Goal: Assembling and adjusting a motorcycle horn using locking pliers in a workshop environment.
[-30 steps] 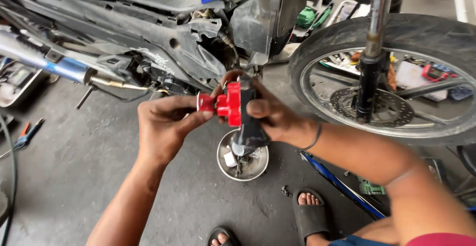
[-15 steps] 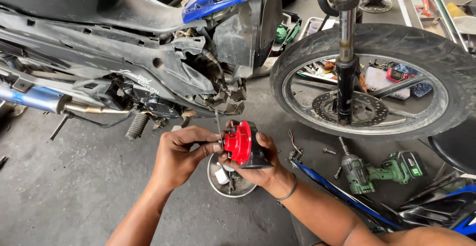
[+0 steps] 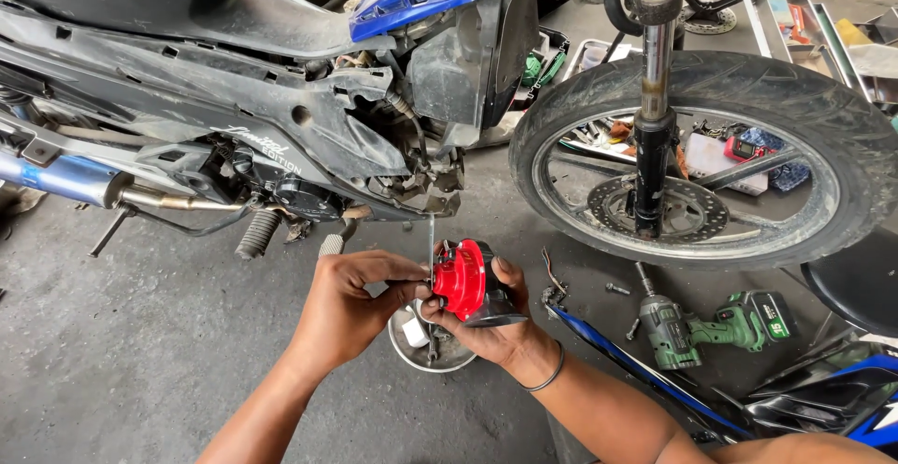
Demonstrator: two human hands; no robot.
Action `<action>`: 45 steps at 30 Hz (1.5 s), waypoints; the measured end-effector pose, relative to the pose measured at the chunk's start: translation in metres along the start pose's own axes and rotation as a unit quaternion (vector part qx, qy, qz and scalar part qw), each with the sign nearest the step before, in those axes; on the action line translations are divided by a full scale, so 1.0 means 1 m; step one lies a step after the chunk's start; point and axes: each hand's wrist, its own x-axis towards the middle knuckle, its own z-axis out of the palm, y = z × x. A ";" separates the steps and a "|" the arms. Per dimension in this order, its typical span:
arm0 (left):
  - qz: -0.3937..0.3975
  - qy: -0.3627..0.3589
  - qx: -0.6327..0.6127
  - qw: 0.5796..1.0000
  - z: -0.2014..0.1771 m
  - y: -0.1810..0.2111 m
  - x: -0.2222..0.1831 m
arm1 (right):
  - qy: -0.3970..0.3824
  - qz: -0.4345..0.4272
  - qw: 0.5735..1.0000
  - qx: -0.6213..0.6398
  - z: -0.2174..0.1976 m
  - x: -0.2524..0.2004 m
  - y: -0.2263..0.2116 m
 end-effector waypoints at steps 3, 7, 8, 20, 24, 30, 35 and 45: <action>0.005 0.005 0.022 1.000 0.001 0.001 -0.002 | -0.003 -0.012 0.999 -0.036 0.002 -0.001 -0.001; 0.040 0.010 0.034 0.999 0.004 0.001 -0.005 | -0.001 -0.008 0.999 -0.038 0.001 -0.005 -0.001; 0.038 0.009 0.031 0.999 0.004 0.004 -0.005 | 0.013 -0.005 1.000 -0.017 0.004 -0.006 -0.001; 0.143 -0.016 0.069 0.987 0.005 -0.007 -0.007 | -0.036 0.036 0.999 -0.018 0.046 -0.020 -0.004; 0.106 0.010 0.022 0.994 0.007 0.001 0.000 | -0.007 0.018 1.000 -0.003 0.024 -0.017 -0.001; 0.123 -0.024 0.015 0.992 0.003 0.000 0.000 | 0.021 0.003 0.998 0.066 0.017 -0.019 -0.003; 0.099 -0.016 -0.020 0.995 0.005 0.004 0.000 | -0.012 -0.012 1.000 -0.008 0.036 -0.023 -0.006; 0.104 -0.003 0.040 0.994 0.002 -0.015 0.005 | 0.038 -0.042 0.998 -0.021 -0.001 -0.013 0.001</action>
